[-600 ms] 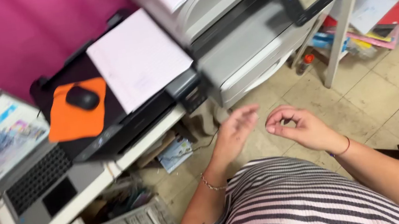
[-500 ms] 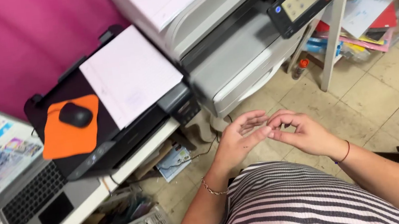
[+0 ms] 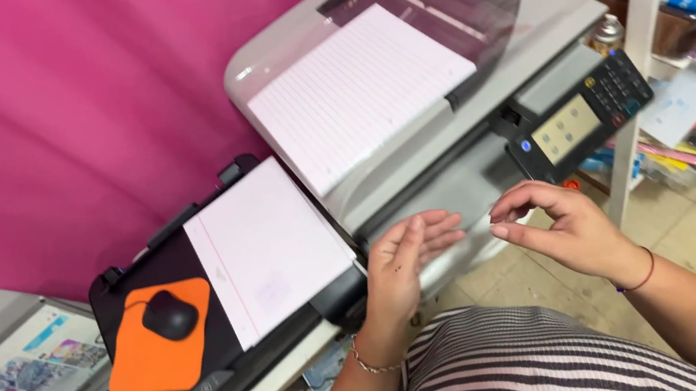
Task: Scanning documents, stapling papers, and hanging small items on a display rack
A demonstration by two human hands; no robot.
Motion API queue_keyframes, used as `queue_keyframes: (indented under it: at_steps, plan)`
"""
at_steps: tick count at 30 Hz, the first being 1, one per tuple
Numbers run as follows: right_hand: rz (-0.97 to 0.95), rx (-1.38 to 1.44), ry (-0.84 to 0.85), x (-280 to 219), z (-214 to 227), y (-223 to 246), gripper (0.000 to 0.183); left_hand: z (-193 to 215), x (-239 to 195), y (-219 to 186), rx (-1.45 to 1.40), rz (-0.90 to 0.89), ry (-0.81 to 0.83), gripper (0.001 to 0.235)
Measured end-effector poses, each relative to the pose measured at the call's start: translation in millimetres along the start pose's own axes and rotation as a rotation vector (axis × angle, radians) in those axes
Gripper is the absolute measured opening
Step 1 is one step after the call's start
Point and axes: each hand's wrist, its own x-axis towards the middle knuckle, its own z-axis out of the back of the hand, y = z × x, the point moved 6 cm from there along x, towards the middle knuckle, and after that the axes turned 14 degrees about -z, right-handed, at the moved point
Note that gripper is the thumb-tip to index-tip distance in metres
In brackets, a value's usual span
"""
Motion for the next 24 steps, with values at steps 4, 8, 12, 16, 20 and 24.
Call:
queue_keyframes:
  at_steps: [4,8,12,16,20,24]
  plan:
    - [0.021,0.090,-0.068,27.2,-3.6,14.0,0.036,-11.4,19.2,-6.0,-0.077,0.052,0.010,0.044]
    - [0.145,0.071,-0.055,53.6,1.7,18.8,0.036,-16.9,35.5,-21.7,0.099,-0.051,0.026,0.029]
    - [0.373,-0.151,-0.038,88.9,36.0,24.6,0.035,-21.1,46.9,-37.3,0.425,-0.201,-0.012,0.015]
    - [0.549,-0.384,-0.163,134.9,89.3,3.8,0.041,-26.4,52.4,-33.3,0.666,-0.352,-0.100,0.007]
    - [0.517,-0.631,-0.179,182.2,128.1,-14.1,0.057,-31.2,59.6,-30.6,0.967,-0.599,-0.141,0.021]
    - [0.660,-0.704,-0.059,210.4,142.8,-23.5,0.065,-44.4,73.6,-47.1,1.191,-0.901,-0.037,0.033]
